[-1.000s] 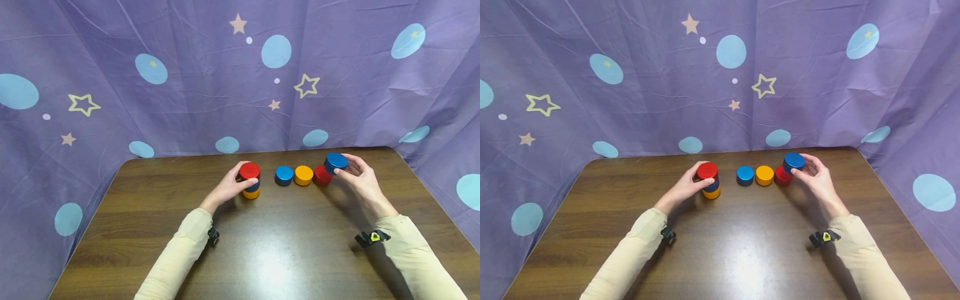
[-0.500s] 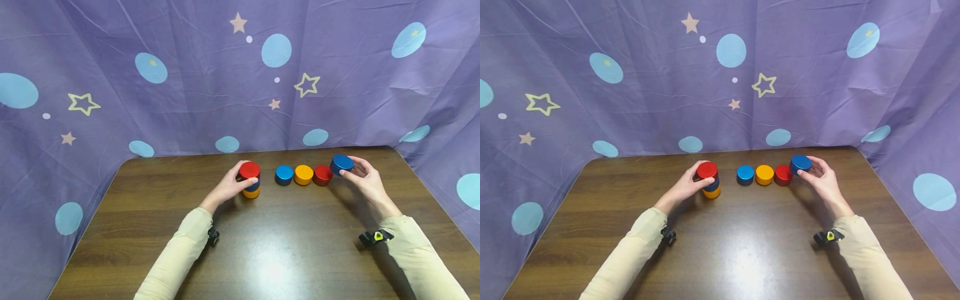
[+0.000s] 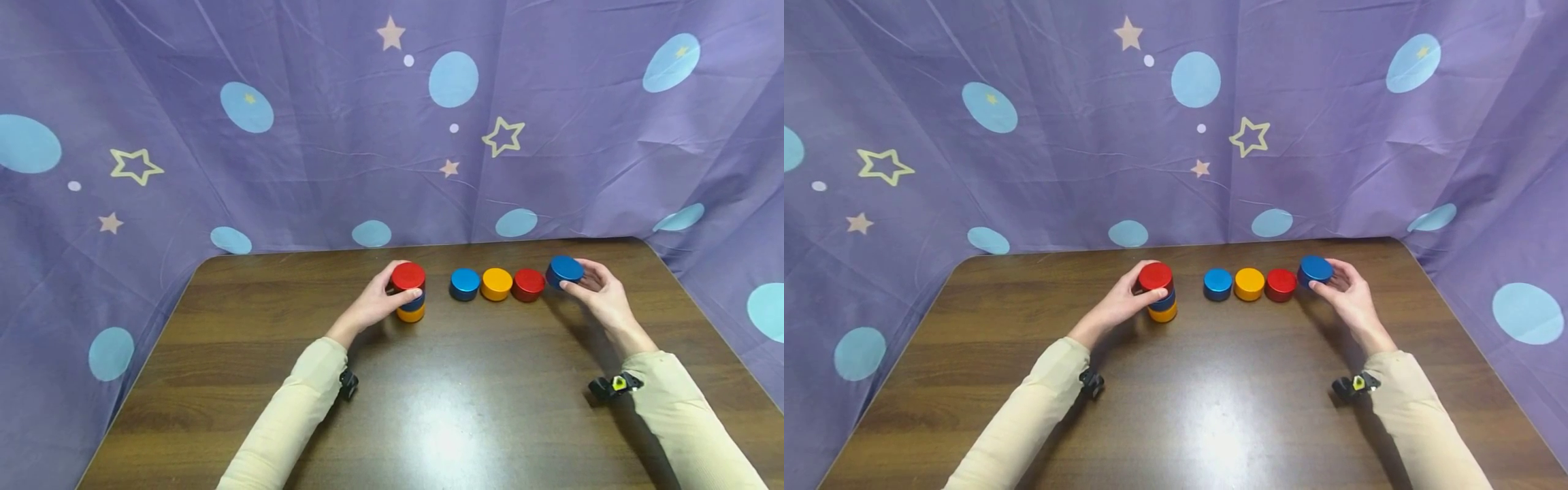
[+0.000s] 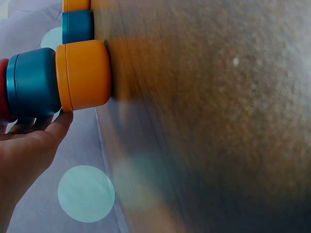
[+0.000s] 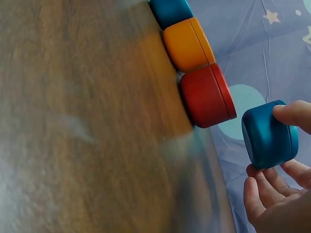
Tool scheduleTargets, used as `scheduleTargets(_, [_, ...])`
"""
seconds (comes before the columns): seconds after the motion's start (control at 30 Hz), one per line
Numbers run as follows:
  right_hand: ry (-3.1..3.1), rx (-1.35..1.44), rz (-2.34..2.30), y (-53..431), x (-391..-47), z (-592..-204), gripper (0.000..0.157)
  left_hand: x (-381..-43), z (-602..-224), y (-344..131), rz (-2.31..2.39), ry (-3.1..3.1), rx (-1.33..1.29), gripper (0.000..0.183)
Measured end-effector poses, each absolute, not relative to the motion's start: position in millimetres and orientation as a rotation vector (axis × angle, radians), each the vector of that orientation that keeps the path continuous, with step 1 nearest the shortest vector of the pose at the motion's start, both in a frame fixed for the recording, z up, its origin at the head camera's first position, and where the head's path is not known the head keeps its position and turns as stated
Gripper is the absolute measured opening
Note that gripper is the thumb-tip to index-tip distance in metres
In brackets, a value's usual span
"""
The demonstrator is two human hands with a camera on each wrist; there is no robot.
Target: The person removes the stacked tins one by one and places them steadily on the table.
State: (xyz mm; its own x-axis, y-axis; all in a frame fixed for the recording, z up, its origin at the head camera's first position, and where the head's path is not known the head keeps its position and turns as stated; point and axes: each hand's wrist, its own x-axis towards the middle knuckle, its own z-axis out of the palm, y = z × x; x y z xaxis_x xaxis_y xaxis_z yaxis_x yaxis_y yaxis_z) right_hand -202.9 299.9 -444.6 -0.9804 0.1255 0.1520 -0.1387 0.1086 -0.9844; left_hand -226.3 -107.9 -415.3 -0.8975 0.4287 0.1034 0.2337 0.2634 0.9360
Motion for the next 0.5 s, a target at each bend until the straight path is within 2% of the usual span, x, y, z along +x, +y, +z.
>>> scheduleTargets(0.23, [-2.286,-0.035,1.873,303,-203,-449,0.041,-226,-415,-108,1.701,2.349,0.634,0.049])
scheduleTargets(0.5, [-2.437,-0.058,1.742,305,-207,-456,0.054,-226,-415,-108,1.69,2.359,0.634,0.049])
